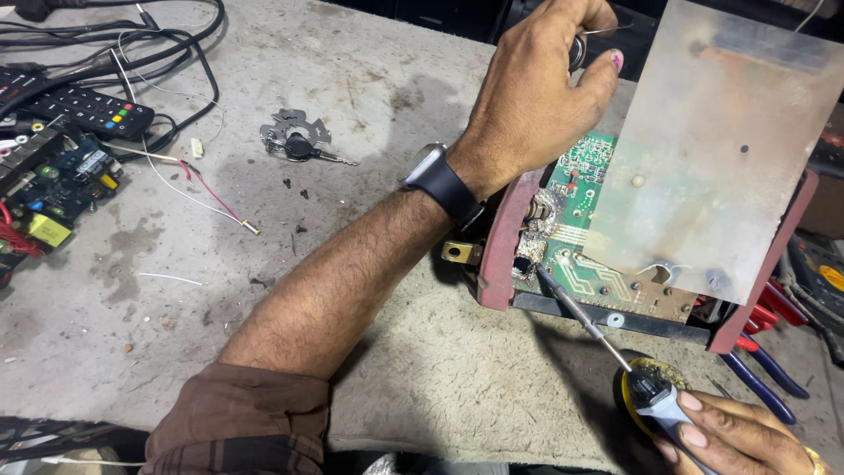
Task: The person uses a soldering iron and solder wire to reflow or attach components on a green circuit board clamped in a holder. They repeatedly apply heat and solder to specific points, briefly retrieve a flashlight and a small box from under the table, then resume soldering.
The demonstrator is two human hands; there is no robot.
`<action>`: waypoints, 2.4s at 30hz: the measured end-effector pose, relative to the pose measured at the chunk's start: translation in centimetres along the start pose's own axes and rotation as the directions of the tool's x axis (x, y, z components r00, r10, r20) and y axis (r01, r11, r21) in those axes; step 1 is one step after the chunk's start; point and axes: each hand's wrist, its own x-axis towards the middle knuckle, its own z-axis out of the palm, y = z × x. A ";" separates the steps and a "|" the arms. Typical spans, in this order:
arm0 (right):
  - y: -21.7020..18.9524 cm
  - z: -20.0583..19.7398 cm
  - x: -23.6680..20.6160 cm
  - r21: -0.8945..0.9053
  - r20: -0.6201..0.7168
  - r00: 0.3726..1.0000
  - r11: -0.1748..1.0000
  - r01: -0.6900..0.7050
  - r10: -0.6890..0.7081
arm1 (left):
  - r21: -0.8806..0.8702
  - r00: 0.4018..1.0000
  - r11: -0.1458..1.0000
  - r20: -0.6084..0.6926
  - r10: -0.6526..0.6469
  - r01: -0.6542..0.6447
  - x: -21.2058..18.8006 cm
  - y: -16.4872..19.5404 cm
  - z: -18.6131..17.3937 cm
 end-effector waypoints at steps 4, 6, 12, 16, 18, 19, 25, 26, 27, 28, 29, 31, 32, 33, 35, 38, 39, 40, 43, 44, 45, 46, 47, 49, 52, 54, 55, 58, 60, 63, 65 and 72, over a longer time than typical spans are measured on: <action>0.3 -0.1 0.5 -0.058 -0.008 0.981 0.979 0.195 -0.195 | -0.008 0.999 0.999 0.006 -0.035 0.035 0.0 0.0 -0.1; -0.3 -0.1 0.6 -0.064 -0.028 0.984 0.983 0.175 -0.177 | 0.005 1.000 1.000 -0.018 0.017 -0.017 0.1 -0.1 0.0; -1.8 -0.1 1.8 -0.057 0.001 0.989 0.987 0.151 -0.151 | -0.002 1.000 1.000 -0.013 0.000 0.000 0.0 -0.3 0.0; -2.1 0.0 1.1 -0.034 -0.059 0.995 0.996 0.078 -0.080 | 0.020 1.000 1.000 -0.010 -0.022 0.022 0.0 -0.3 0.2; -1.7 -0.4 0.4 0.021 0.002 1.000 1.000 -0.002 0.002 | 0.018 0.999 1.000 -0.029 0.019 -0.019 0.0 -0.2 0.2; -1.3 -0.7 0.0 0.048 0.036 0.999 0.998 -0.040 0.039 | 0.021 0.998 0.999 -0.040 0.040 -0.039 0.0 -0.3 0.2; 2.9 -1.4 -0.9 -0.009 0.050 0.986 0.987 0.162 -0.162 | -0.002 1.000 1.000 -0.006 -0.021 0.021 0.0 -0.2 0.2; 3.2 -1.5 -1.2 -0.028 0.044 0.982 0.983 0.184 -0.183 | -0.005 1.000 1.000 -0.011 -0.013 0.013 0.0 -0.2 0.1; 3.3 -1.5 -1.6 -0.047 0.038 0.978 0.977 0.206 -0.204 | -0.008 1.000 1.000 -0.016 -0.004 0.003 0.0 -0.2 0.1; 3.4 -1.6 -1.7 -0.067 0.032 0.974 0.972 0.227 -0.225 | -0.013 1.000 1.000 -0.021 0.006 -0.006 0.0 -0.2 0.1; 3.5 -1.6 -1.7 -0.056 0.031 0.972 0.970 0.235 -0.233 | -0.013 1.000 1.000 -0.022 0.002 -0.003 0.1 -0.2 0.2; 3.7 -1.7 -1.3 -0.031 0.029 0.968 0.968 0.250 -0.249 | -0.010 1.000 1.000 -0.025 -0.006 0.006 0.1 -0.1 0.2; 3.8 -1.8 -1.0 -0.011 0.057 0.964 0.966 0.260 -0.259 | -0.008 1.000 1.000 -0.021 -0.010 0.010 0.1 -0.1 0.2; 4.0 -2.1 -0.5 0.010 0.084 0.959 0.963 0.269 -0.269 | -0.006 1.000 1.000 -0.017 -0.014 0.014 0.1 -0.1 0.2; 3.9 -2.4 0.1 -0.005 0.128 0.953 0.961 0.277 -0.274 | -0.010 1.000 1.000 -0.020 -0.010 0.010 0.1 -0.1 0.2; 3.1 -2.8 0.6 -0.066 0.129 0.959 0.963 0.261 -0.251 | -0.016 1.000 1.000 -0.028 -0.002 0.002 0.0 -0.2 0.2; 2.8 -2.6 0.7 -0.058 0.098 0.965 0.967 0.248 -0.242 | -0.013 1.000 1.000 -0.023 -0.006 0.006 0.1 -0.2 0.2; 2.5 -2.6 0.8 -0.050 0.065 0.971 0.971 0.234 -0.231 | -0.011 1.000 1.000 -0.019 -0.009 0.009 0.1 -0.2 0.3; 1.9 -2.4 1.0 -0.027 0.042 0.971 0.971 0.238 -0.236 | -0.010 1.000 1.000 -0.022 -0.019 0.019 0.2 -0.2 0.3; 1.8 -2.4 1.0 -0.029 0.037 0.973 0.973 0.228 -0.227 | -0.012 1.000 1.000 -0.021 -0.019 0.018 0.2 -0.2 0.3; 1.7 -2.3 1.0 -0.031 0.031 0.976 0.976 0.217 -0.216 | -0.013 1.000 1.000 -0.019 -0.017 0.017 0.1 -0.2 0.3; 1.8 -2.3 0.9 -0.034 0.025 0.978 0.978 0.206 -0.205 | -0.016 1.000 1.000 -0.016 -0.015 0.015 0.1 -0.2 0.3; 1.9 -2.3 0.9 -0.036 0.029 0.976 0.976 0.216 -0.215 | -0.013 1.000 1.000 -0.018 -0.010 0.009 0.1 -0.3 0.3; 2.1 -2.2 0.8 -0.038 0.036 0.972 0.972 0.234 -0.232 | -0.005 1.000 1.000 -0.022 0.003 -0.003 0.1 -0.4 0.4; 1.8 -1.9 1.0 -0.073 0.028 0.975 0.973 0.221 -0.219 | -0.004 0.999 0.999 -0.030 0.042 -0.042 0.1 -0.5 0.4; 1.1 -1.7 1.4 -0.050 -0.005 0.976 0.975 0.215 -0.216 | -0.004 1.000 1.000 -0.013 0.014 -0.014 0.1 -0.6 0.4; 0.6 -1.5 1.6 -0.040 -0.022 0.977 0.977 0.212 -0.213 | -0.006 1.000 1.000 -0.003 0.001 -0.001 0.1 -0.6 0.5; -1.0 -1.2 1.5 -0.116 -0.065 0.993 0.989 0.088 -0.096 | -0.005 1.000 1.000 -0.017 0.021 -0.021 0.0 -0.5 0.4; -0.8 -0.6 1.3 -0.079 -0.105 0.982 0.985 0.151 -0.159 | 0.002 1.000 1.000 -0.003 0.002 -0.002 0.1 -0.5 0.4; 0.9 -0.8 0.1 -0.070 -0.039 0.976 0.975 0.213 -0.216 | -0.010 1.000 1.000 0.002 -0.013 0.013 0.1 -0.3 0.3; 2.6 -1.5 -1.3 -0.030 0.110 0.993 0.999 0.034 -0.030 | -0.018 1.000 1.000 -0.008 0.001 -0.001 0.1 -0.2 0.2; 3.1 -0.6 -5.0 0.016 0.344 0.836 0.888 -0.460 0.427 | -0.040 0.992 0.992 0.050 -0.114 0.116 0.2 0.5 -0.2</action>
